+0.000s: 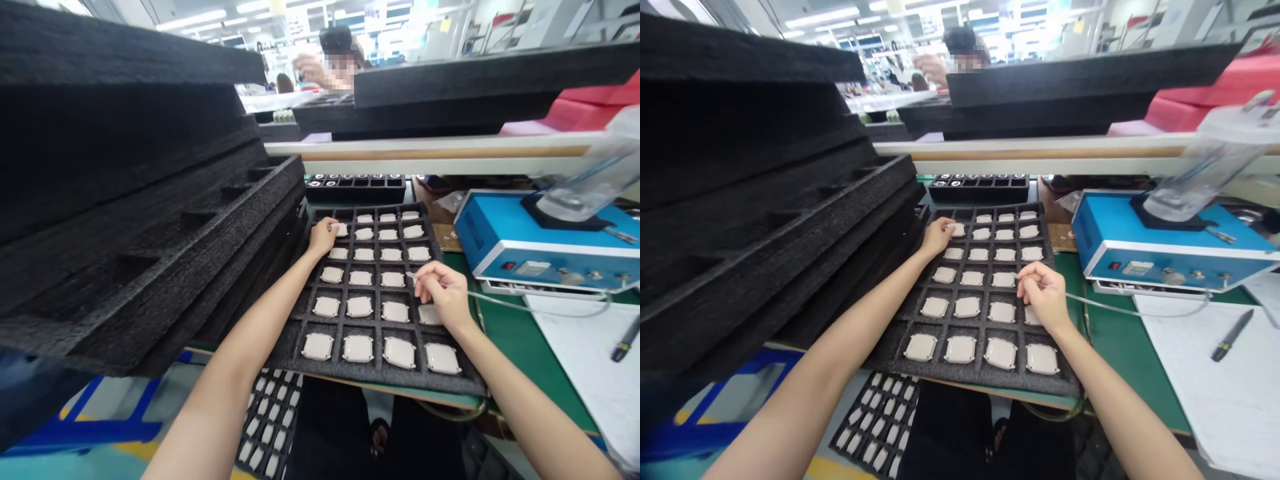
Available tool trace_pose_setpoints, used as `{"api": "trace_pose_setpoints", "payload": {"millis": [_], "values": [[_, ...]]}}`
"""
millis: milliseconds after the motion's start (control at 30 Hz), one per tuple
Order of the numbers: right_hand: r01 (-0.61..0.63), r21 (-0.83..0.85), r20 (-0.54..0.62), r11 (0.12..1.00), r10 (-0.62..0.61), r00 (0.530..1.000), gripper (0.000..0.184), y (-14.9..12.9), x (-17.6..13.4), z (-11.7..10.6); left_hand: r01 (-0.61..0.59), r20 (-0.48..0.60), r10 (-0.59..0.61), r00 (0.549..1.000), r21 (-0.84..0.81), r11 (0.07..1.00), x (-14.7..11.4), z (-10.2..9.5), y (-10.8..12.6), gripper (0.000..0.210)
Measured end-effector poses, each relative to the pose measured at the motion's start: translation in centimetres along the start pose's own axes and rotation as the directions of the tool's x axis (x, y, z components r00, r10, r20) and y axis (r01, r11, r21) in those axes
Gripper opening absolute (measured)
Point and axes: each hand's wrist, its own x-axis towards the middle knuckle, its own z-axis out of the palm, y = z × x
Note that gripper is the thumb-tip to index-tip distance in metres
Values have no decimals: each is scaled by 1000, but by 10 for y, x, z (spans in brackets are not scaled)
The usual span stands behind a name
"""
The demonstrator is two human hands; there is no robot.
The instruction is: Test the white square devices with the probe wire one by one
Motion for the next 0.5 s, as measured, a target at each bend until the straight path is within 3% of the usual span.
{"api": "trace_pose_setpoints", "payload": {"millis": [133, 267, 333, 400, 467, 500], "values": [[-35, 5, 17, 999, 35, 999, 6, -1, 0, 1, -25, 123, 6, 992, 147, 989, 15, -7, 8, 24], [-75, 1, 33, 997, 75, 997, 6, 1, 0, 1, -88, 188, 35, 982, 282, 955, 3, -14, 34, 22], [-86, -5, 38, 996, 86, 996, 5, 3, 1, 0, -141, 186, 82, 979, 330, 933, -23, -19, 57, 23], [-91, -18, 44, 996, 92, 995, 5, 5, 1, -1, -223, 210, 155, 965, 357, 907, -66, -34, 84, 26], [-93, -35, 47, 995, 94, 994, 6, 7, 2, -2, -349, 291, 253, 923, 352, 869, -123, -67, 109, 21], [-94, -45, 49, 995, 96, 994, 7, 8, 2, -2, -450, 357, 333, 873, 324, 832, -155, -90, 120, 19]]}}
